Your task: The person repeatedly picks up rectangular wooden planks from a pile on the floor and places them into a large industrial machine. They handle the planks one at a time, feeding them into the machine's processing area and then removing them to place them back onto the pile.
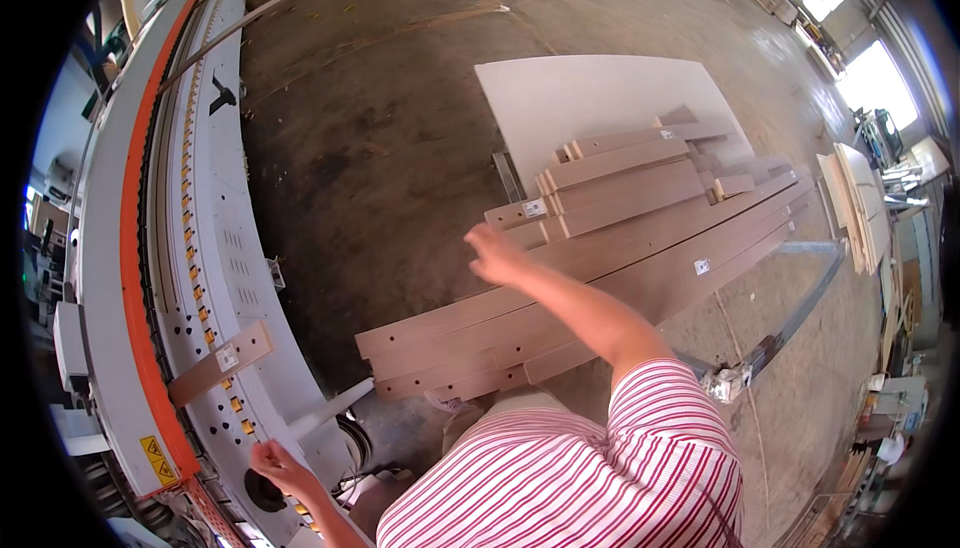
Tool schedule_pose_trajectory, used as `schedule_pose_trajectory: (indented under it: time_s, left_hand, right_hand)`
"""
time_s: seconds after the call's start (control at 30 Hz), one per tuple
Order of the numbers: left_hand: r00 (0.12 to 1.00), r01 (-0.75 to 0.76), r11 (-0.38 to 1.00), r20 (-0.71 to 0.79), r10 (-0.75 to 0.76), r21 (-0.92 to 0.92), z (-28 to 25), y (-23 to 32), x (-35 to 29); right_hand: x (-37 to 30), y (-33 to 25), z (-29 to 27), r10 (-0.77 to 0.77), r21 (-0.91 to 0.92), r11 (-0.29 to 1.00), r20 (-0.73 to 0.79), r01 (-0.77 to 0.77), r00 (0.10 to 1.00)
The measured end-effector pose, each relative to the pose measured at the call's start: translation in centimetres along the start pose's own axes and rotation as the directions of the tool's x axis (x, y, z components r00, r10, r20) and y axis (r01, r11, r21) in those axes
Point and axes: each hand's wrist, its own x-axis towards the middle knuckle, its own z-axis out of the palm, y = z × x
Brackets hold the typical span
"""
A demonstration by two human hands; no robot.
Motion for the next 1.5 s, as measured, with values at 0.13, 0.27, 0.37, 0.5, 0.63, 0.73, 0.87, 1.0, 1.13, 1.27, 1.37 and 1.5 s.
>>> schedule_pose_trajectory:
  time_s: [0.13,0.27,0.37,0.5,0.63,0.73,0.87,1.0,1.13,1.27,1.37,1.5]
  left_hand:
    - [0.943,0.156,0.982,0.312,-0.116,-0.108,1.0,2.2,-9.3]
    - [0.777,0.092,0.987,0.610,-0.152,0.129,1.5,5.1,-14.1]
    - [0.735,0.017,0.983,0.664,-0.135,0.181,0.0,1.9,-18.0]
    - [0.711,-0.055,0.950,0.680,-0.178,0.307,-2.7,-2.1,-20.6]
    - [0.637,-0.007,0.869,0.672,-0.377,0.494,-4.8,-1.9,-21.4]
    - [0.624,0.220,0.880,0.633,-0.458,0.420,-5.3,-2.8,-22.1]
    - [0.592,0.268,0.883,0.657,-0.467,0.386,-2.9,-3.6,-24.8]
    - [0.540,0.085,0.963,0.800,-0.262,0.257,0.4,-0.7,-23.3]
    - [0.481,0.082,0.965,0.839,-0.256,0.247,3.5,1.8,-20.6]
    - [0.525,0.066,0.977,0.826,-0.208,0.204,3.9,2.7,-18.4]
    - [0.503,0.101,0.963,0.822,-0.267,0.251,3.9,3.6,-17.2]
    - [0.515,0.200,0.970,0.827,-0.225,0.140,4.3,5.3,-16.4]
  right_hand:
    - [2.2,10.7,-5.3,0.248,-0.326,0.913,-0.031,-0.245,0.968]
    - [3.7,19.5,-8.5,0.271,-0.606,0.758,-0.042,-0.240,0.962]
    - [6.1,18.8,-10.7,0.360,-0.624,0.759,0.165,-0.186,0.918]
    - [7.3,19.9,-11.8,0.455,-0.581,0.769,0.203,-0.267,0.867]
    - [4.9,22.2,-10.5,0.293,-0.542,0.825,0.169,-0.160,0.941]
    - [-0.7,23.0,-8.5,0.073,-0.524,0.850,0.008,-0.058,0.997]
    - [-8.0,20.0,-7.3,0.019,-0.463,0.885,-0.052,-0.041,0.998]
    - [-13.2,16.0,-5.1,-0.012,-0.444,0.896,-0.053,-0.013,0.999]
    - [-13.9,13.3,-4.6,0.033,-0.201,0.979,0.059,-0.020,0.998]
    - [-14.0,15.9,-7.1,-0.053,-0.079,0.995,0.074,0.059,0.996]
    - [-14.6,17.8,-11.0,-0.126,-0.325,0.922,0.268,0.213,0.955]
    - [-12.6,18.3,-11.3,-0.064,-0.323,0.920,0.437,0.223,0.897]
